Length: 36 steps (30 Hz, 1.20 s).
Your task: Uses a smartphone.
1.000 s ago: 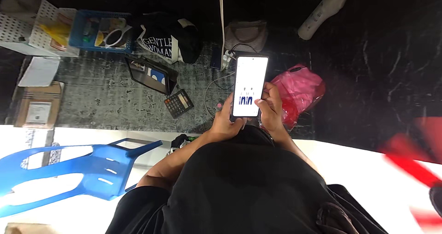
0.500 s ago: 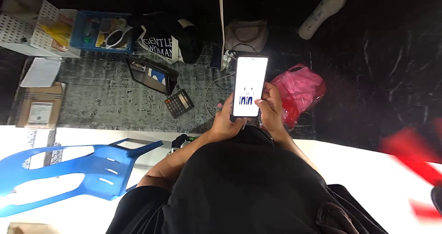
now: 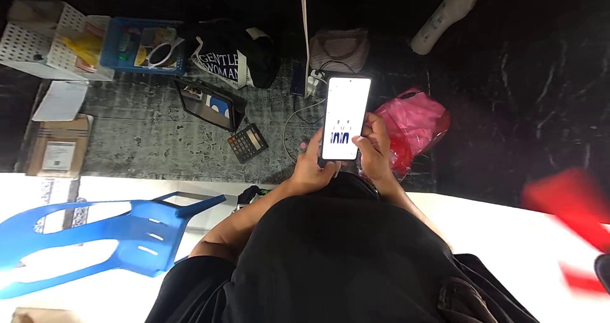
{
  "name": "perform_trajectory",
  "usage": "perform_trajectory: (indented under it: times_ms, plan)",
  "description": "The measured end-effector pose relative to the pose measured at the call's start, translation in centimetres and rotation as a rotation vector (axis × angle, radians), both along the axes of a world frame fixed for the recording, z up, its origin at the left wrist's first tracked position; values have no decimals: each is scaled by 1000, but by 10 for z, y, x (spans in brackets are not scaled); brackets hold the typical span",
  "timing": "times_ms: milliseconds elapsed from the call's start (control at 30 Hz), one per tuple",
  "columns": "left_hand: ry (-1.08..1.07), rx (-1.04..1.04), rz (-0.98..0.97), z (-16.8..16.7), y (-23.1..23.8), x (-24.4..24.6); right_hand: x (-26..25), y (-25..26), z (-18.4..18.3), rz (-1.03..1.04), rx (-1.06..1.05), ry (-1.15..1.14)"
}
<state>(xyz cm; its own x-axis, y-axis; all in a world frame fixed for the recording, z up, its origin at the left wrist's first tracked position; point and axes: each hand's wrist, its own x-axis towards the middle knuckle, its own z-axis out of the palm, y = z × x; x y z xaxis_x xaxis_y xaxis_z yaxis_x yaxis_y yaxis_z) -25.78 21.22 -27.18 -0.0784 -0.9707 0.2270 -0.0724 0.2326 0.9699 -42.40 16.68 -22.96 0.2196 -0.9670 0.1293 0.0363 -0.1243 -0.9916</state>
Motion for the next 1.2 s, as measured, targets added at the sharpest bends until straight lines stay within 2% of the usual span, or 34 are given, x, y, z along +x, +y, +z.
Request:
perform_trajectory:
  times_ms: [200,1200]
  plan:
    - [-55,-1,25,1,2,0,-1,2,1,14,-5,12]
    - [-18,-7,8,-4,0,-1,-2,-1,-2,6,5,5]
